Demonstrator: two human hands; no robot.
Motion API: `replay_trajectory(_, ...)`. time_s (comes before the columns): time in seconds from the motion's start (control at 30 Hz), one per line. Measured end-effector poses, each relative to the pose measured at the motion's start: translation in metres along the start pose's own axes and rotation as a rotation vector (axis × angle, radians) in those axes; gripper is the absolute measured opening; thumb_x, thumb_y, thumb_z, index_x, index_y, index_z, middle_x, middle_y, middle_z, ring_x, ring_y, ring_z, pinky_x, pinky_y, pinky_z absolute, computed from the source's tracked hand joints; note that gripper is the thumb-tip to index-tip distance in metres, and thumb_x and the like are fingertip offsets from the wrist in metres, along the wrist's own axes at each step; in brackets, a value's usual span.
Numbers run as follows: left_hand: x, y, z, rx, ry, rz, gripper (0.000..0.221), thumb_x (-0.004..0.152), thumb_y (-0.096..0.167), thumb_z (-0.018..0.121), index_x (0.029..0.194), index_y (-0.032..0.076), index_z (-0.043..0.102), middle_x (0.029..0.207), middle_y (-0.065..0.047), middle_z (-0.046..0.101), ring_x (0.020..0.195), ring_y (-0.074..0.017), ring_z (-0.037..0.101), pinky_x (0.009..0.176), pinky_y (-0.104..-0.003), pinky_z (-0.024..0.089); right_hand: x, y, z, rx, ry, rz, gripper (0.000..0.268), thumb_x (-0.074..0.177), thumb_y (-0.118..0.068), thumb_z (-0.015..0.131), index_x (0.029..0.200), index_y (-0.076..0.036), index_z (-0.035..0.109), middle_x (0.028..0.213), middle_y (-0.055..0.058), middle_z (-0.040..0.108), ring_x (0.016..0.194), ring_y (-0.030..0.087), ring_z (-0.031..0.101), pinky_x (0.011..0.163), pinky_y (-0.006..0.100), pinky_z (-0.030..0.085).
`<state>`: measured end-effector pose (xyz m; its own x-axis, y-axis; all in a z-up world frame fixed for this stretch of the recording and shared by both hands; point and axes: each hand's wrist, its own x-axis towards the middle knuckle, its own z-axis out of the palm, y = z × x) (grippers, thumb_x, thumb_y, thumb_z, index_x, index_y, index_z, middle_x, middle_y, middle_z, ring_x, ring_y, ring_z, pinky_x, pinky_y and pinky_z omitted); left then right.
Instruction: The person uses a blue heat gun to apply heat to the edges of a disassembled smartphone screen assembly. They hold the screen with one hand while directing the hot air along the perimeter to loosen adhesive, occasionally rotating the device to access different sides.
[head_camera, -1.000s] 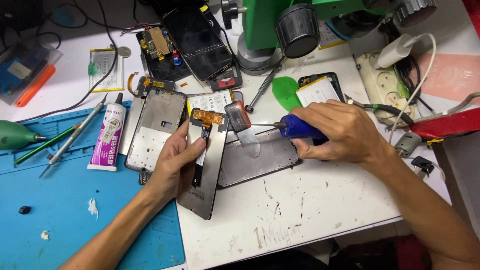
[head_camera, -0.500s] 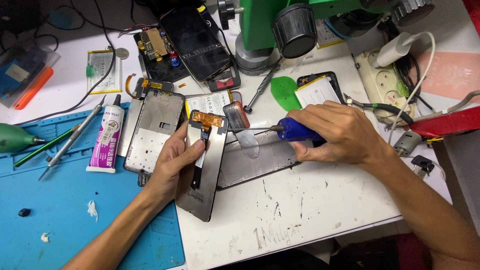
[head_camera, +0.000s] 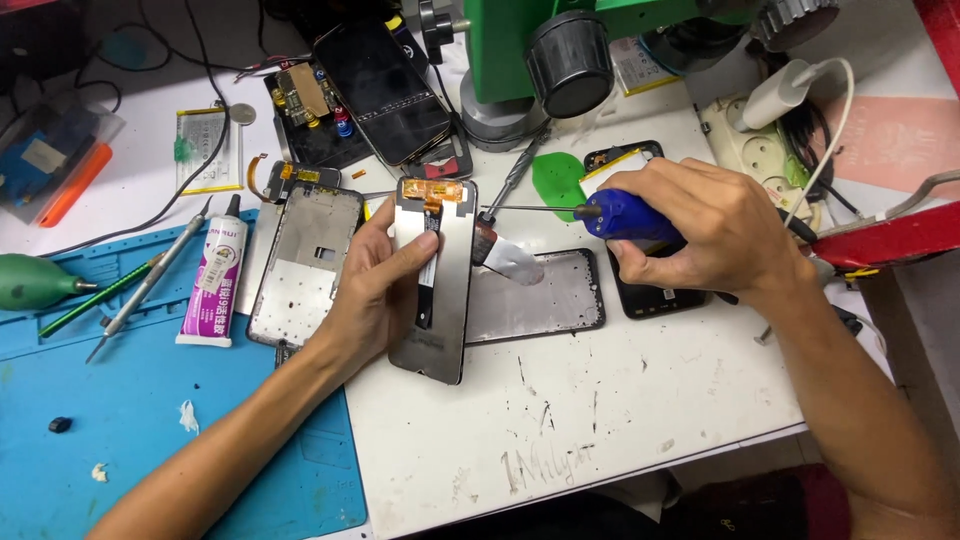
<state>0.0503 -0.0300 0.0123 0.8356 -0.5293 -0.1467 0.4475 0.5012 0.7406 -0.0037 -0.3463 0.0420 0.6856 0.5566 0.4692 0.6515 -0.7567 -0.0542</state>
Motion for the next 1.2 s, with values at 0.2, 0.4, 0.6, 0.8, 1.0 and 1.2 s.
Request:
replay_trajectory(0.2,-0.001,-0.001,-0.01,-0.047,-0.052,0.014,0.064,0.085,0.003,0.072,0.142,-0.002,0.042,0.123,-0.024,0.069,0.111,-0.0328,0.071,0.102,-0.04,0.057,-0.008,0.005,0.012,-0.021,-0.052,-0.032,0.04,0.092,-0.03,0.067,0.117,0.001,0.066,0.091,0.014,0.073,0.07,0.028,0.07,0.063,0.035,0.064)
replay_trajectory(0.4,-0.001,0.001,-0.009,-0.072,-0.053,-0.018,0.066,0.083,0.006,0.075,0.142,-0.002,0.045,0.127,-0.02,0.067,0.115,-0.0302,0.068,0.107,-0.04,0.052,-0.008,-0.004,0.014,-0.035,-0.068,-0.029,0.041,0.092,-0.032,0.065,0.116,0.001,0.066,0.086,0.013,0.072,0.071,0.027,0.07,0.065,0.037,0.061)
replay_trajectory(0.6,-0.001,-0.002,-0.015,-0.125,-0.089,-0.041,0.064,0.085,0.005,0.075,0.142,-0.002,0.045,0.125,-0.019,0.069,0.115,-0.0299,0.069,0.108,-0.038,0.051,-0.009,-0.002,0.021,-0.04,-0.072,-0.047,0.044,0.091,-0.032,0.068,0.114,0.005,0.069,0.091,0.015,0.076,0.074,0.027,0.073,0.067,0.038,0.063)
replay_trajectory(0.8,-0.002,0.0,-0.015,-0.118,-0.061,-0.036,0.063,0.085,0.002,0.072,0.141,-0.004,0.045,0.124,-0.023,0.069,0.116,-0.0325,0.069,0.108,-0.036,0.052,-0.011,-0.005,0.024,-0.023,-0.095,-0.049,0.046,0.091,-0.033,0.067,0.117,0.005,0.067,0.088,0.016,0.074,0.071,0.028,0.072,0.065,0.038,0.064)
replay_trajectory(1.0,-0.001,-0.001,-0.016,-0.132,-0.087,-0.021,0.061,0.086,0.003,0.074,0.14,-0.002,0.046,0.128,-0.018,0.067,0.12,-0.0292,0.066,0.113,-0.038,0.049,-0.005,-0.009,0.018,-0.041,-0.088,-0.022,0.04,0.091,-0.032,0.066,0.114,0.001,0.067,0.087,0.013,0.072,0.072,0.027,0.07,0.067,0.038,0.061)
replay_trajectory(1.2,-0.001,-0.001,-0.016,-0.122,-0.04,-0.03,0.067,0.084,0.001,0.072,0.144,-0.004,0.043,0.13,-0.019,0.065,0.12,-0.0279,0.066,0.111,-0.037,0.05,-0.004,-0.011,0.017,-0.032,-0.087,-0.028,0.04,0.09,-0.029,0.07,0.115,0.002,0.068,0.086,0.011,0.071,0.067,0.026,0.067,0.063,0.036,0.058)
